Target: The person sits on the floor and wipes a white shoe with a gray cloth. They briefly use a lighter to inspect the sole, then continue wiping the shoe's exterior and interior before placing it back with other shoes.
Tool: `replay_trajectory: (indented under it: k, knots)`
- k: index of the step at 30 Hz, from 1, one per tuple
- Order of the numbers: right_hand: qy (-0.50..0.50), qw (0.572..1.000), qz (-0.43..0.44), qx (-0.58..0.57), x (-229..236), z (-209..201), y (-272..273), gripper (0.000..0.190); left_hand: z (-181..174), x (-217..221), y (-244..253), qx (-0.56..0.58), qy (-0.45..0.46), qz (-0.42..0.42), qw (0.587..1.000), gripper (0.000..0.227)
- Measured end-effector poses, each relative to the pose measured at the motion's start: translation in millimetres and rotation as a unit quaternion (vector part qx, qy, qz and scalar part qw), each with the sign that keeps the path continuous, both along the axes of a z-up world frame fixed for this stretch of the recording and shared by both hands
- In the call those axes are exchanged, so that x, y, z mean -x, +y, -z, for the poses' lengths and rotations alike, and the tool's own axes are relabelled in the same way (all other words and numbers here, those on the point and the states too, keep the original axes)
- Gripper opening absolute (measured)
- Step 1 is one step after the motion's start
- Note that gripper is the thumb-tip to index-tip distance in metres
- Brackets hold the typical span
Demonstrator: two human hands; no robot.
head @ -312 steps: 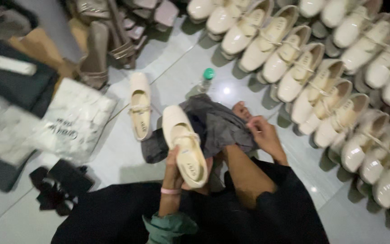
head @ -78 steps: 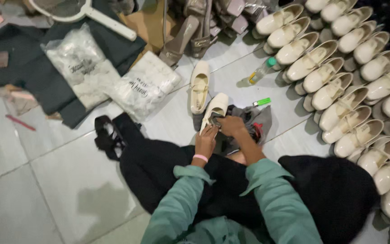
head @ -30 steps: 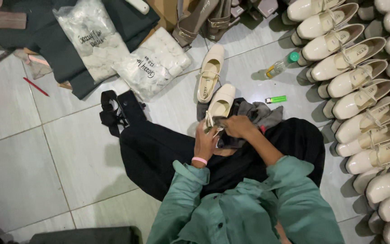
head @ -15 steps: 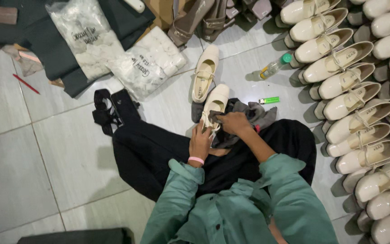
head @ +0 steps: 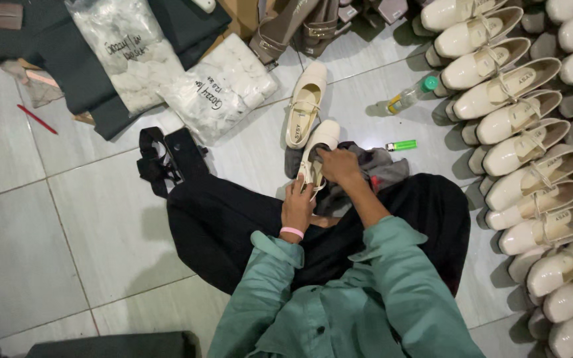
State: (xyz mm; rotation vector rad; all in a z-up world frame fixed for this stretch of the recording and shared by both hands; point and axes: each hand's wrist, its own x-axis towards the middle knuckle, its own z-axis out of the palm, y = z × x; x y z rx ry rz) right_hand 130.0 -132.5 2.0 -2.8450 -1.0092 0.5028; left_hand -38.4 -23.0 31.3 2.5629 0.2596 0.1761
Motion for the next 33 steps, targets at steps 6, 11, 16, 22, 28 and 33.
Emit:
replay_trajectory:
  k: [6, 11, 16, 22, 28, 33]
  knots:
    - [0.033, 0.997, -0.053, 0.034, -3, -27, -8, 0.043, -1, -4, 3, 0.018, -0.035, 0.006, 0.999, 0.050]
    - [0.096, 0.994, -0.033, 0.028, 3, -23, -11, 0.036, -7, 3, -2, 0.046, -0.044, -0.007, 0.998, 0.053]
    - [0.201, 0.930, 0.051, -0.304, -12, -17, -71, 0.030, -23, -10, 9, 0.199, -0.030, -0.075, 0.977, 0.055]
    - [-0.220, 0.787, 0.398, -0.417, -59, -29, -154, 0.037, -48, 14, 15, 0.214, -0.133, -0.051, 0.966, 0.045]
    - [-0.376, 0.835, 0.276, -0.291, -83, -35, -149, 0.062, -108, 34, 5, 0.066, -0.161, -0.003, 0.985, 0.043]
    - [-0.317, 0.830, 0.299, -0.349, -94, -27, -138, 0.063, -162, 40, -1, -0.033, -0.151, -0.004, 0.988, 0.044]
